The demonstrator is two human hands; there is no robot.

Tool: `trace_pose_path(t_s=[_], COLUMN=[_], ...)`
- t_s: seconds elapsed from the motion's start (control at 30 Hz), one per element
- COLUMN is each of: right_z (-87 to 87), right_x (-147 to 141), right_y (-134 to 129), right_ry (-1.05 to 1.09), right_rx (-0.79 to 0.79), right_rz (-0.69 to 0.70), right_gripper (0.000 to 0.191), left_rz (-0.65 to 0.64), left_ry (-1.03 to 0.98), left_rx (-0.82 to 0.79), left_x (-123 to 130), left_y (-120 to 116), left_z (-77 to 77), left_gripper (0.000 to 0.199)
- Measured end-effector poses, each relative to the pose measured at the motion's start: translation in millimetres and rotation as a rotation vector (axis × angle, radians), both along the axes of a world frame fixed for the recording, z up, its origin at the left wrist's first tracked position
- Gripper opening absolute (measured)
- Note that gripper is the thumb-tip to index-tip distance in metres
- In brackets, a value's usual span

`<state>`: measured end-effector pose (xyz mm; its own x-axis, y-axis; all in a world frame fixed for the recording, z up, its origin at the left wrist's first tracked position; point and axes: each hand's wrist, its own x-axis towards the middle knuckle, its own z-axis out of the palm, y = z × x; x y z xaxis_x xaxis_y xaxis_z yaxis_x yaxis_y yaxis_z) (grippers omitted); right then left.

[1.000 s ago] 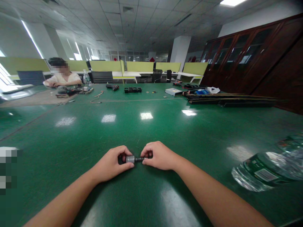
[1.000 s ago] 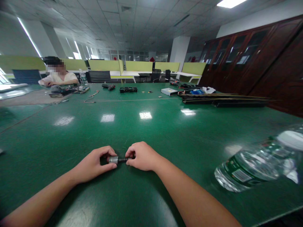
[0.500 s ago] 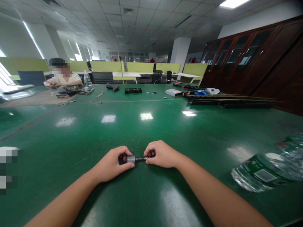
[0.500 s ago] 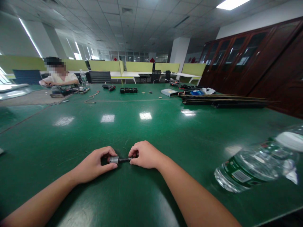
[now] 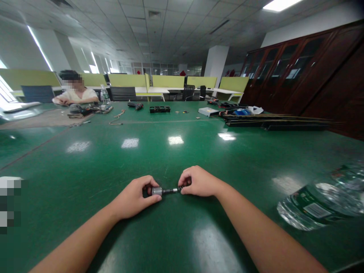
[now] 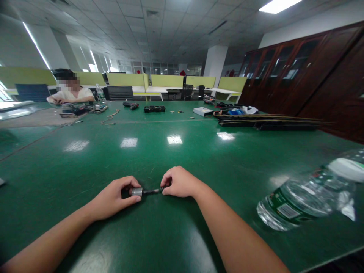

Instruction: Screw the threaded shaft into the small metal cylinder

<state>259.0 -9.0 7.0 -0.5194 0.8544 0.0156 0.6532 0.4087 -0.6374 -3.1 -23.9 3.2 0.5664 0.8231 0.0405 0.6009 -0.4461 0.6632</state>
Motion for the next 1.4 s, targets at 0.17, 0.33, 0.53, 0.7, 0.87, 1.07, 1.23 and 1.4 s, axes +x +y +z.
trace_pose_path(t_s=[0.17,0.33,0.53,0.7,0.87,1.07,1.23,1.4], right_z=[-4.4,-14.8,-17.3,-15.4,-15.4,-17.1,-15.4,-13.5], right_x=[-13.7,-39.1,-40.9,-39.7,-40.8,-38.1,-36.3,-35.6], right_y=[-7.3,-14.2,-15.9,-15.9,-16.1,-14.8,-14.5,-14.7], right_ry=[0.061,0.182,0.096,0.052,0.049,0.068,0.070,0.058], right_rx=[0.007,0.057,0.257,0.254,0.255,0.266,0.255,0.237], right_rz=[0.043,0.003,0.065,0.081,0.086,0.107,0.109,0.107], right_gripper=[0.016,0.017,0.014,0.015,0.014,0.013,0.012,0.012], left_rz=[0.006,0.006,0.005,-0.003,-0.006,-0.003,0.004,0.007], left_ry=[0.003,-0.010,-0.008,-0.005,-0.008,-0.016,-0.010,-0.006], left_rx=[0.013,0.016,0.013,0.014,0.013,0.015,0.018,0.014], left_x=[0.0,-0.5,0.9,0.6,-0.6,1.0,1.3,1.1], left_y=[-0.2,0.9,1.3,0.2,-0.5,0.0,1.2,0.9], left_z=[-0.1,-0.9,-0.4,2.0,1.4,-0.5,-1.2,0.2], left_gripper=[0.021,0.020,0.019,0.019,0.019,0.019,0.020,0.021])
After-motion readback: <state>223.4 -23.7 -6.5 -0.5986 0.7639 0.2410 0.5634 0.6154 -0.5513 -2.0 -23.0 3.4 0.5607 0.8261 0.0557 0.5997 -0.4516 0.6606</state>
